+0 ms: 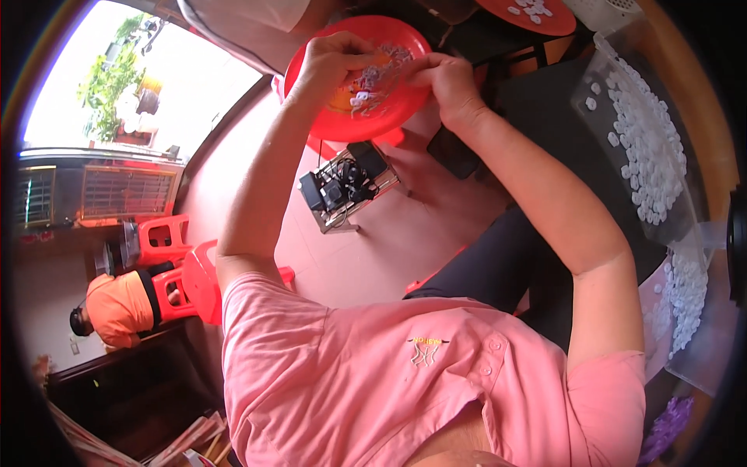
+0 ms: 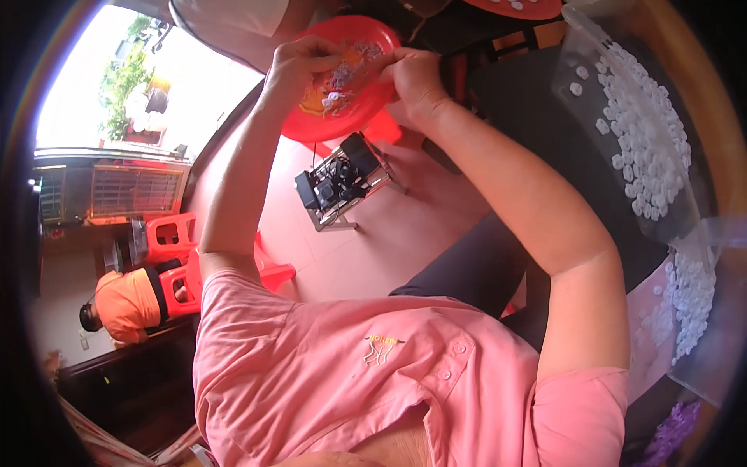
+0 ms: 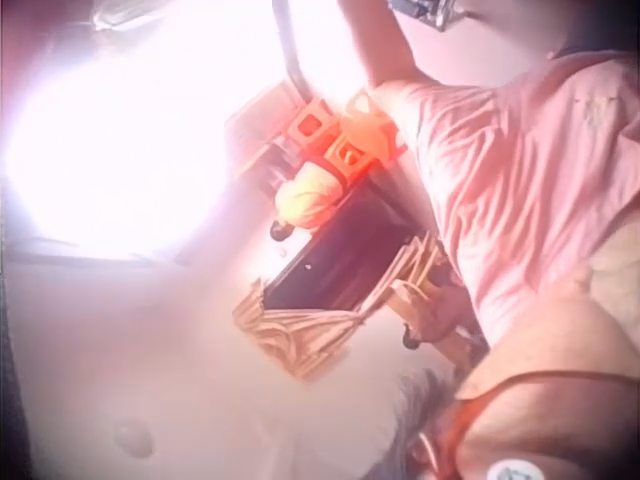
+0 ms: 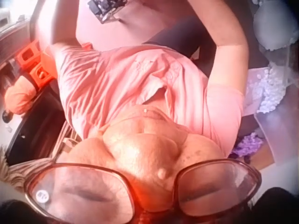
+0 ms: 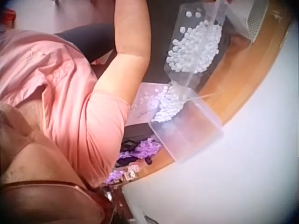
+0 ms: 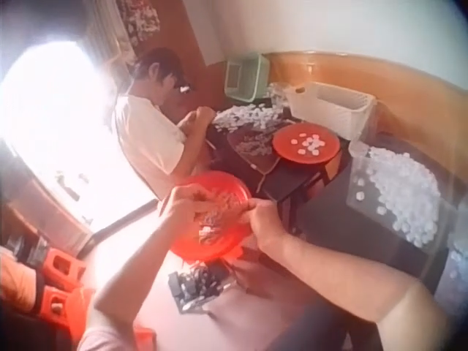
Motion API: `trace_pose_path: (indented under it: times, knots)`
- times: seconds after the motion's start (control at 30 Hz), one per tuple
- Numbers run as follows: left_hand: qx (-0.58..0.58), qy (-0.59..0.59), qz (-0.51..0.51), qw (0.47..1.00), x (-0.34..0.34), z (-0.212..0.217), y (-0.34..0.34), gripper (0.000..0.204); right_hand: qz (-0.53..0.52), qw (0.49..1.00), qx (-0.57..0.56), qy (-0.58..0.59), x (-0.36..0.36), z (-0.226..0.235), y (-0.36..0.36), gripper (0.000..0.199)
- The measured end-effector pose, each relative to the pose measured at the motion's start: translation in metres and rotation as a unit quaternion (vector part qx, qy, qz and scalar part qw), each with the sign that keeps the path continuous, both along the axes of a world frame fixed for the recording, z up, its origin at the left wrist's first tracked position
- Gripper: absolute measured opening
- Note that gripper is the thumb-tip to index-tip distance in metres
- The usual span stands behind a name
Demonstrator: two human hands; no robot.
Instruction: Sorting and picking small white plastic components from a bin and placing them onto a plate.
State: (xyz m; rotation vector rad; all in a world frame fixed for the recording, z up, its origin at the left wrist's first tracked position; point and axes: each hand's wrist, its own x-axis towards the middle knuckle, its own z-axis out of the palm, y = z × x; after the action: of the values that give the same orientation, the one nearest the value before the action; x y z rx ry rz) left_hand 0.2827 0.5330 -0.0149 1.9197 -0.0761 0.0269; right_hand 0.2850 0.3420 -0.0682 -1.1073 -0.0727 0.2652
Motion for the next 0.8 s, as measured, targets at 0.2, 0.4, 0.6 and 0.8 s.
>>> trace_pose_path:
  times: [0.2, 0.4, 0.6, 0.8]
  knots:
    - [0.068, -0.081, -0.033, 0.994, -0.025, 0.004, 0.007, 0.013, 0.043, 0.997, -0.060, -0.025, -0.008, 0.016, -0.012, 0.014]
    - [0.161, -0.157, -0.073, 0.972, -0.051, 0.014, -0.007, 0.020, 0.035, 0.994, -0.101, 0.007, -0.045, 0.043, -0.037, 0.016]
    - [0.177, -0.291, -0.169, 0.925, -0.088, 0.031, -0.027, 0.018, -0.026, 0.992, -0.123, 0.012, -0.093, 0.063, -0.070, 0.019]
    - [0.235, -0.260, -0.256, 0.901, -0.138, 0.045, -0.046, 0.014, -0.068, 0.990, -0.128, -0.001, -0.151, 0.078, -0.104, 0.017]
